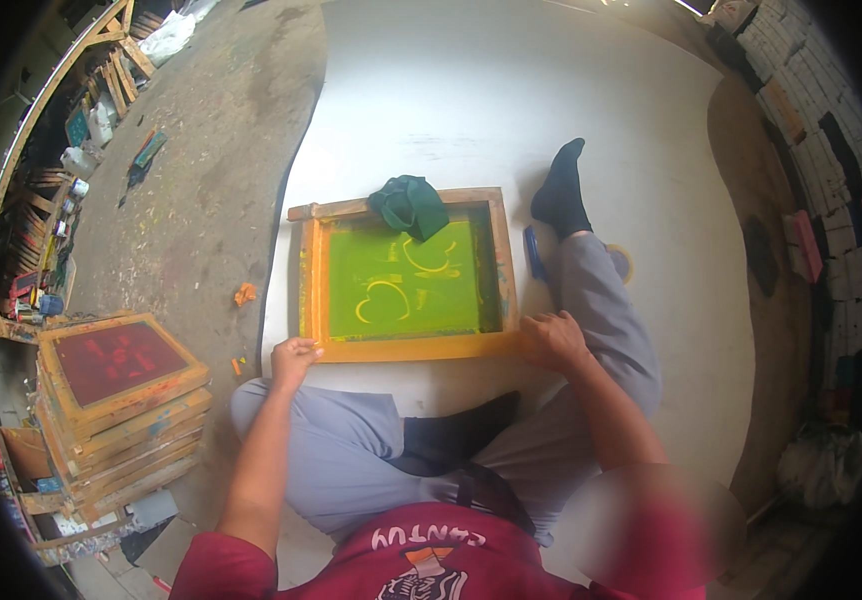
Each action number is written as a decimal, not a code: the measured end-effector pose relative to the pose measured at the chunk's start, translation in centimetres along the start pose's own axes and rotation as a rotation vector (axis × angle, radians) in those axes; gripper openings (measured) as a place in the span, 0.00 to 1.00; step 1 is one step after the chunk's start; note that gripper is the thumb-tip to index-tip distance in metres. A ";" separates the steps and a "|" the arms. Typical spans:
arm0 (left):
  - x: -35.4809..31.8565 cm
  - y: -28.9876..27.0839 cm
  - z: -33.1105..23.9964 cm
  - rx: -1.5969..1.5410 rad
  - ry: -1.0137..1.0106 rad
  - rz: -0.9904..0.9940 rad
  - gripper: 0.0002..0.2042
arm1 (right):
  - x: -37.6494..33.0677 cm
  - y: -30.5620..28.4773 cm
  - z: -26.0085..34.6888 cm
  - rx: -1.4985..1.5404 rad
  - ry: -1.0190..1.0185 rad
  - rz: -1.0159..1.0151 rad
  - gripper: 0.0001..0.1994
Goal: The person sits on the floor and applies orange tape around the edges of a wooden screen printing frame with green mesh. They smooth the tape, wipe the frame with a green cloth, and continue taping the remaining edges.
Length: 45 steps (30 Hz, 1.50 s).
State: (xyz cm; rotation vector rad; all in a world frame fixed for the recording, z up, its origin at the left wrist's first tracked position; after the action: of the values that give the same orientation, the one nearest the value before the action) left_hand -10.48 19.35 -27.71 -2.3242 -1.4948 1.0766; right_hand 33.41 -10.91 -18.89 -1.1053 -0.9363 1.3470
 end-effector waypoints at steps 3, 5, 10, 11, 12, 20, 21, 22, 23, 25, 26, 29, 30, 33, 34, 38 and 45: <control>-1.0 -0.5 -1.2 0.069 0.012 -0.052 0.14 | -0.1 -0.8 0.0 -0.037 0.024 -0.022 0.19; -0.8 -0.6 -0.4 0.103 -0.004 -0.065 0.15 | -0.4 -0.7 -0.1 -0.040 0.013 -0.068 0.18; 0.3 -0.5 0.9 0.125 0.035 -0.108 0.19 | -0.3 -0.9 -0.1 0.065 0.020 -0.033 0.19; 0.2 -0.7 0.8 0.160 0.055 -0.131 0.19 | -0.1 -1.1 0.2 0.083 0.017 -0.033 0.18; 0.1 -0.5 0.4 0.190 0.080 -0.145 0.20 | -0.3 -1.4 0.2 0.094 0.022 -0.031 0.17; -1.3 0.7 -1.5 0.248 0.207 -0.129 0.16 | -0.5 0.9 -1.3 -0.049 0.030 -0.047 0.23; -1.3 0.7 -1.4 0.264 0.191 -0.111 0.16 | -0.4 1.2 -1.3 -0.056 0.030 -0.052 0.22; -1.2 1.0 -1.4 0.281 0.174 -0.094 0.15 | -0.4 1.3 -1.4 -0.063 0.029 -0.057 0.22; -1.4 1.5 -1.8 0.314 0.211 -0.100 0.15 | -0.6 1.3 -1.7 -0.077 0.032 -0.067 0.22; -1.8 1.5 -2.5 0.385 0.279 -0.125 0.14 | -0.5 1.6 -1.6 -0.098 0.049 -0.036 0.22; -2.0 1.5 -2.7 0.411 0.288 -0.133 0.14 | -0.4 1.7 -1.6 -0.109 0.056 -0.020 0.22; -2.4 1.6 -3.3 0.479 0.305 -0.157 0.13 | -0.2 2.3 -1.4 -0.114 0.042 -0.010 0.22; -2.6 1.6 -3.3 0.490 0.305 -0.165 0.14 | -0.1 2.6 -1.4 -0.124 0.049 0.005 0.22; -2.5 1.7 -3.1 0.519 0.298 -0.175 0.14 | 0.1 3.3 -1.4 -0.147 0.063 0.041 0.22; -2.5 1.8 -2.9 0.528 0.294 -0.176 0.14 | 0.2 3.5 -1.4 -0.151 0.062 0.047 0.22; -2.4 2.0 -2.8 0.566 0.282 -0.169 0.13 | 0.6 4.6 -1.5 -0.205 0.049 0.074 0.23; -2.7 1.8 -2.8 0.575 0.273 -0.176 0.13 | 0.8 1.9 2.9 -0.429 -0.156 -0.134 0.25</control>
State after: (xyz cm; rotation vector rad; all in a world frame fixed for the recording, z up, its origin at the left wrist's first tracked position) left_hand -8.02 16.87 -25.34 -1.8169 -1.0835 0.9396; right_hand 30.16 -10.13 -20.04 -1.2414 -1.4364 1.1630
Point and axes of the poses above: each hand's wrist, its own x-axis towards the middle knuckle, its own y-axis out of the palm, z = x × y, the point moved 8 cm from there along x, towards the middle knuckle, and after that the axes turned 10 degrees about -y, right-handed, at the moved point
